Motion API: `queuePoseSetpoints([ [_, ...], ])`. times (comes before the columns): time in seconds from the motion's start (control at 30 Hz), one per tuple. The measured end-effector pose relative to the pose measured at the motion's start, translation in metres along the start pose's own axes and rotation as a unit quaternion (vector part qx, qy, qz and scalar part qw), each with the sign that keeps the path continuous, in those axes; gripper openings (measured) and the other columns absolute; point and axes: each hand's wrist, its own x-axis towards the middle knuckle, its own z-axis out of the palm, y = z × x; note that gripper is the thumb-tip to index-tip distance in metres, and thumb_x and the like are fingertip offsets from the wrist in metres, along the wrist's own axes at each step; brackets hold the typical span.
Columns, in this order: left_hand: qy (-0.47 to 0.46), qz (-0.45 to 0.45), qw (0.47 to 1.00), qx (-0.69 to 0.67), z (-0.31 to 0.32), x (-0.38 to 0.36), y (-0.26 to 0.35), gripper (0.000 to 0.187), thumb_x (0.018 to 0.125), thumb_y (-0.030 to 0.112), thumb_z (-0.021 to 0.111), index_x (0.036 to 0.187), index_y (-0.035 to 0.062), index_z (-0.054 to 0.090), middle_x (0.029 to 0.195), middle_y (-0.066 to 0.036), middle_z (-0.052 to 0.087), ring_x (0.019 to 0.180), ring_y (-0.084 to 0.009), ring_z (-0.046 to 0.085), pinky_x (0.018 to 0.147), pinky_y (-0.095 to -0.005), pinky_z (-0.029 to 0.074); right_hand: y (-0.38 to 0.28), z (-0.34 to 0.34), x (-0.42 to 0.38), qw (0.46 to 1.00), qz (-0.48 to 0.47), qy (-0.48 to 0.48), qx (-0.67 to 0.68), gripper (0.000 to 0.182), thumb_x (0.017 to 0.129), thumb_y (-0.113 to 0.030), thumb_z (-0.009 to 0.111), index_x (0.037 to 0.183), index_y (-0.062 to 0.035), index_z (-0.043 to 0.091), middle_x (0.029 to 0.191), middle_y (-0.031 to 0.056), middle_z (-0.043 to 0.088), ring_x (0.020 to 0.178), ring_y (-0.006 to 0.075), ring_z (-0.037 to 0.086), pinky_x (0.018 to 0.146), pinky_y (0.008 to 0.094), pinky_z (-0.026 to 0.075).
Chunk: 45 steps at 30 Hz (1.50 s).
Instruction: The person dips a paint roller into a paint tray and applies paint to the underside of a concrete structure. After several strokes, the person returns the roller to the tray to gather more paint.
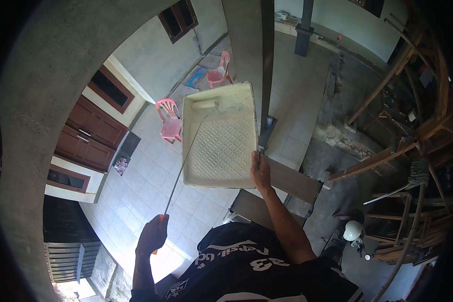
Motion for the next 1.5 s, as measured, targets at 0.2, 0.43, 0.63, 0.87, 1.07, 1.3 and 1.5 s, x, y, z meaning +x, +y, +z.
queuePoseSetpoints([
  [0.2,-0.080,-0.011,0.996,0.028,-0.018,-0.027,0.000,0.017,0.093,0.013,0.042,0.098,0.0001,0.052,0.081,-0.016,0.058,0.065,-0.0330,0.059,0.052,-0.0402,0.049,-0.003,0.000,-0.003,1.000,-0.002,0.013,-0.026,0.048,0.095,-0.041,0.037,0.096,0.0053,0.053,0.084,0.0251,0.056,0.079,0.0395,0.055,0.072,0.0422,0.042],
  [0.43,-0.031,-0.055,0.998,-0.002,-0.014,0.010,0.010,0.021,0.095,0.016,0.040,0.088,-0.0009,0.050,0.072,-0.016,0.054,0.060,-0.0340,0.057,0.051,-0.0420,0.047,0.004,0.005,-0.003,1.000,-0.009,-0.001,-0.008,0.048,0.095,-0.041,0.037,0.096,0.0049,0.052,0.084,0.0241,0.056,0.079,0.0380,0.054,0.072,0.0408,0.042],
  [0.63,-0.054,-0.040,0.998,0.009,-0.022,-0.008,0.012,0.019,0.095,0.015,0.040,0.091,-0.0007,0.051,0.078,-0.017,0.058,0.062,-0.0338,0.059,0.050,-0.0407,0.048,0.002,-0.003,-0.003,1.000,0.012,-0.003,0.025,0.050,0.095,-0.042,0.038,0.095,0.0052,0.052,0.080,0.0210,0.055,0.076,0.0310,0.054,0.071,0.0386,0.042],
  [0.87,-0.116,-0.161,0.979,-0.048,-0.039,-0.020,0.017,0.029,0.096,0.025,0.038,0.091,0.0016,0.054,0.076,-0.020,0.060,0.068,-0.0398,0.058,0.058,-0.0453,0.047,-0.010,0.004,-0.014,0.999,0.006,0.028,0.021,0.048,0.095,-0.040,0.039,0.094,0.0055,0.053,0.080,0.0227,0.057,0.075,0.0332,0.057,0.069,0.0406,0.043],
  [1.07,-0.027,-0.122,0.989,-0.081,-0.007,0.013,0.016,0.028,0.096,0.025,0.038,0.087,0.0023,0.052,0.076,-0.019,0.059,0.066,-0.0408,0.057,0.056,-0.0463,0.046,-0.008,-0.001,-0.009,1.000,0.016,-0.009,-0.026,0.047,0.095,-0.039,0.039,0.093,0.0057,0.053,0.079,0.0249,0.057,0.073,0.0377,0.056,0.067,0.0411,0.043],
  [1.3,0.032,0.035,0.996,0.073,0.004,-0.005,0.004,0.016,0.094,0.014,0.042,0.093,0.0013,0.051,0.075,-0.015,0.056,0.055,-0.0338,0.057,0.044,-0.0412,0.047,-0.006,0.002,-0.006,1.000,0.012,0.015,0.012,0.047,0.095,-0.040,0.038,0.093,0.0053,0.053,0.079,0.0244,0.057,0.075,0.0370,0.056,0.069,0.0410,0.042],
  [1.5,-0.013,0.008,0.996,0.085,-0.003,-0.037,0.008,0.015,0.092,0.014,0.046,0.095,0.0016,0.054,0.077,-0.015,0.059,0.054,-0.0331,0.058,0.044,-0.0396,0.047,0.002,0.006,-0.008,0.999,0.028,0.018,0.008,0.048,0.095,-0.041,0.038,0.096,0.0050,0.053,0.080,0.0243,0.057,0.077,0.0380,0.055,0.071,0.0408,0.042],
])
